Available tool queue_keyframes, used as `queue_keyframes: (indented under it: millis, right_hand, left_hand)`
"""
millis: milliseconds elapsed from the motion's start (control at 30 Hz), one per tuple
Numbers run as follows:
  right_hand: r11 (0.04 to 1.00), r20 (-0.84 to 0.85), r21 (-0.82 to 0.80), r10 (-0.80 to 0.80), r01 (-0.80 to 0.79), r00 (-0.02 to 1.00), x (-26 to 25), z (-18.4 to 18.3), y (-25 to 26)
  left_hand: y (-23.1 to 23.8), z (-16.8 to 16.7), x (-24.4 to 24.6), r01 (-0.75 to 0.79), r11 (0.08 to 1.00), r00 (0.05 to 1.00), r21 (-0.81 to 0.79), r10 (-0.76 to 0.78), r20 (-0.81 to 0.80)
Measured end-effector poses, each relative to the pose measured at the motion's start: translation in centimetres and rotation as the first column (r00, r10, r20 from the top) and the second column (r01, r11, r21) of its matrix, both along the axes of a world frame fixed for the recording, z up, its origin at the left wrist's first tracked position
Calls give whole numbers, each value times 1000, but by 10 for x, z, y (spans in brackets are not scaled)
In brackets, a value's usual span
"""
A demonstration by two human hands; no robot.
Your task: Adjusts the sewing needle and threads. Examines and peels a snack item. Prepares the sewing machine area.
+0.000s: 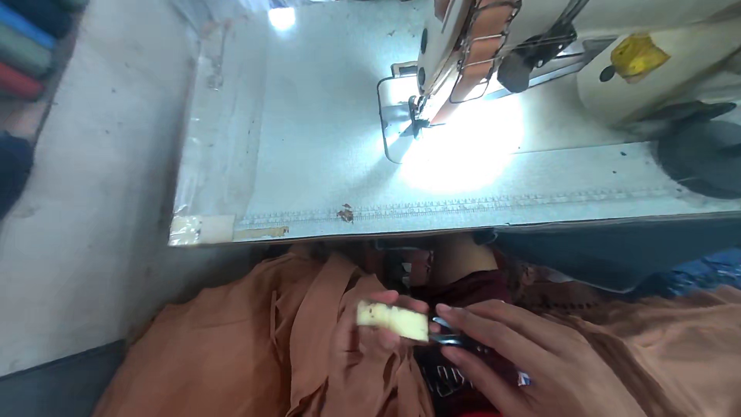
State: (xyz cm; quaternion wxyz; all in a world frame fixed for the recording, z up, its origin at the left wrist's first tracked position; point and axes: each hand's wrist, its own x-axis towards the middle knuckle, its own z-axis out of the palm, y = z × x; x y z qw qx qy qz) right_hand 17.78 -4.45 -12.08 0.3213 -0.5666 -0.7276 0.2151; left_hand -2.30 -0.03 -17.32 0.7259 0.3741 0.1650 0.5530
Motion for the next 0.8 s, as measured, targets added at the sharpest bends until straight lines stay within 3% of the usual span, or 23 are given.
queue_keyframes:
  millis: [167,300,500,800]
  right_hand:
    - [1000,-35,10,-27,27,999,0,2,0]
    - [999,-120,42,13,-8,993,-13,2,2]
    - [989,-98,115,105,-94,990,-22,-9,13]
    - [983,-178,147,140,-114,974,-14,-20,17]
  left_hand:
    - [7,-4,-5,-127,947,915,296,227,-333]
    - [5,-5,-6,-129,903,806,411,337,-487]
    - [3,-7,-6,-50,840,728,540,400,-556]
    - [0,3,-4,-56,843,685,535,423,-594]
